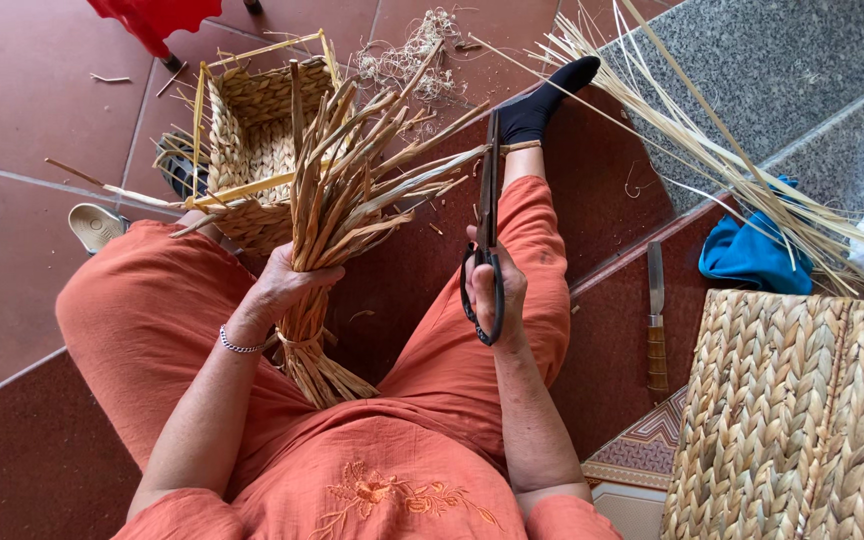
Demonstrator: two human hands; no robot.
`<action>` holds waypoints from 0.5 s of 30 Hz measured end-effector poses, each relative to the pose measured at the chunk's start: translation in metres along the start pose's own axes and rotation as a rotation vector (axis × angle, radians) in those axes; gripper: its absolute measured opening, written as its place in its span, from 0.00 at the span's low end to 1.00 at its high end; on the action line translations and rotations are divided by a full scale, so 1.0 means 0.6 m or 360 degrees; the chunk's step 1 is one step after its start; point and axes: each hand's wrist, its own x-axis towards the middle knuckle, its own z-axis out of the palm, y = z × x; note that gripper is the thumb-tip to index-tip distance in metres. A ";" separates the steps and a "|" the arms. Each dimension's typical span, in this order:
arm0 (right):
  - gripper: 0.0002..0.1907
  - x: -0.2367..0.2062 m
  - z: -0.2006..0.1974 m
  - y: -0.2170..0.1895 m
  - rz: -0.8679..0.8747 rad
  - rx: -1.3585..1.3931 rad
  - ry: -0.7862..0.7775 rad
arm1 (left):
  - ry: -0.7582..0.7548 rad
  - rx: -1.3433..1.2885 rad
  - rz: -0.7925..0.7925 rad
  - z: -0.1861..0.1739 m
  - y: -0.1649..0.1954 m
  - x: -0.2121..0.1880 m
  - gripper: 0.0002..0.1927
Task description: The person sits on the floor and weaves a small rectangular basket using dried palm leaves. They trim excess strands with scissors and continue weaving the sides of the basket.
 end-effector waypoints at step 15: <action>0.39 -0.068 0.007 0.056 0.0112 0.0051 0.0015 | 0.0021 -0.0180 -0.0091 -0.011 0.016 -0.006 0.07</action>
